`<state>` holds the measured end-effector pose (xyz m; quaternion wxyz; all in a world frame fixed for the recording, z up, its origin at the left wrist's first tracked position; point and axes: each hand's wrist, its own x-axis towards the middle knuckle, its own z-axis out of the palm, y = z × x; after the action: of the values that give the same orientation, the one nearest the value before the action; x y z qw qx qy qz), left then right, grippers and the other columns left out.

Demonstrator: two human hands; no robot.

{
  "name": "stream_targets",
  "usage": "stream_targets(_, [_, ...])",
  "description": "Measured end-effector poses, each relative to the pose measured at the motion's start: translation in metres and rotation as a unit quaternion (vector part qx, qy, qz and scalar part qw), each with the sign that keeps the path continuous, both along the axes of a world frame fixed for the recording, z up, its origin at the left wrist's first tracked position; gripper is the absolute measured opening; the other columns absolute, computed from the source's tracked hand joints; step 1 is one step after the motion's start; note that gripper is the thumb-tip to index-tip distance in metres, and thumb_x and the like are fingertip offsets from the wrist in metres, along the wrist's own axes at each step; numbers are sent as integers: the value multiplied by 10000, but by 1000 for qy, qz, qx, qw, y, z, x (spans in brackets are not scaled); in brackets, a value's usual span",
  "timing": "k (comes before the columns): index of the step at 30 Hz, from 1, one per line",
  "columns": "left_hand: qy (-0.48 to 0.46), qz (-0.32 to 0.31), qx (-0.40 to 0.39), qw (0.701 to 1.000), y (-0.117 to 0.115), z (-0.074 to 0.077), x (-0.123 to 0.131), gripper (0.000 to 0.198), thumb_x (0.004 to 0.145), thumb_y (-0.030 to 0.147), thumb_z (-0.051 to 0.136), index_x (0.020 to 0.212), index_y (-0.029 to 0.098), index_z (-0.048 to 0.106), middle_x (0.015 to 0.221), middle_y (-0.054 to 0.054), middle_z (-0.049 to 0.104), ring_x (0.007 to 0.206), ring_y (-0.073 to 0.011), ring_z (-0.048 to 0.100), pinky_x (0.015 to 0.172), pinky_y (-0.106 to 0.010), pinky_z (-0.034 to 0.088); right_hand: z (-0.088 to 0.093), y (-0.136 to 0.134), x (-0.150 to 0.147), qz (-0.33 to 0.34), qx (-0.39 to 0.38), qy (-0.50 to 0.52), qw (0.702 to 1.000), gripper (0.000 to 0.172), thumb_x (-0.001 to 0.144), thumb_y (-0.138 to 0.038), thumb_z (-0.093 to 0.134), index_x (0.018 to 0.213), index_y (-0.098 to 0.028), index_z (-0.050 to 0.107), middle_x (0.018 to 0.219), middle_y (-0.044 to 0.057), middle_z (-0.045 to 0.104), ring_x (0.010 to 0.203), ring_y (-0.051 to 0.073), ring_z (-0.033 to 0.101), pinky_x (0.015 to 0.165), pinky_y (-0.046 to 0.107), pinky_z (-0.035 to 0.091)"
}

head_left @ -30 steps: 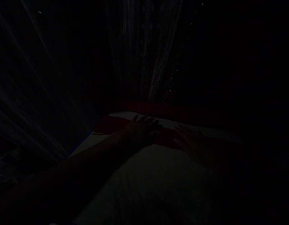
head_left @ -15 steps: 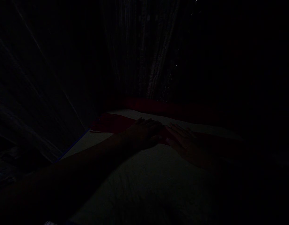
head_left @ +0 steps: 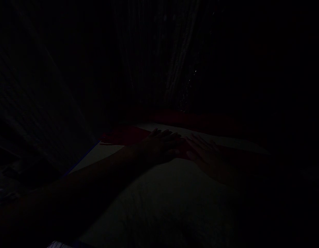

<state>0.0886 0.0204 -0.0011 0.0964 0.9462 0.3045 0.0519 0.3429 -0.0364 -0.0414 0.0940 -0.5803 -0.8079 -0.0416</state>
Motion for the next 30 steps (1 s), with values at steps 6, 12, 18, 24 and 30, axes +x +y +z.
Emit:
stream_targets(6, [-6, 1, 7, 1000, 0, -2, 0, 621, 1035, 610, 252, 1607, 373, 201, 1689, 18, 148, 1566, -335, 95, 1227, -634, 48, -5, 6, 4, -13, 4, -4, 1000, 667, 1006, -639, 172, 1584, -321, 267, 1649, -68, 187, 1541, 191, 176, 1229, 598, 176])
stream_targets(12, [3, 6, -2, 1000, -2, 3, 2, 631, 1034, 611, 250, 1609, 357, 200, 1688, 8, 151, 1567, -323, 104, 1229, -630, 57, -3, 4, 0, -17, 16, -8, 1000, 674, 1003, -651, 152, 1581, -323, 262, 1643, -85, 206, 1540, 169, 170, 1236, 581, 170])
stream_targets(18, [6, 10, 10, 1000, -2, 2, 4, 614, 1040, 571, 284, 1605, 337, 228, 1682, -5, 185, 1562, -326, 135, 1227, -635, 79, -8, 7, 6, -6, -2, -6, 1000, 673, 1000, -652, 188, 1588, -330, 238, 1651, -82, 178, 1545, 175, 152, 1235, 584, 169])
stream_targets(24, [2, 2, 4, 1000, -3, 10, 0, 622, 1032, 595, 303, 1596, 340, 246, 1676, -3, 218, 1559, -297, 171, 1229, -623, 76, -1, 4, 6, -24, -13, 19, 999, 670, 996, -660, 176, 1572, -336, 284, 1640, -77, 225, 1532, 181, 206, 1233, 593, 178])
stream_targets(30, [-55, 24, 60, 996, 2, 14, -4, 545, 1053, 543, 292, 1487, 264, 467, 1571, -39, 455, 1461, -245, 387, 1214, -483, 233, 2, 10, 1, -12, 49, 62, 997, 657, 1017, -611, 189, 1555, -266, 341, 1628, -45, 282, 1509, 175, 261, 1255, 502, 206])
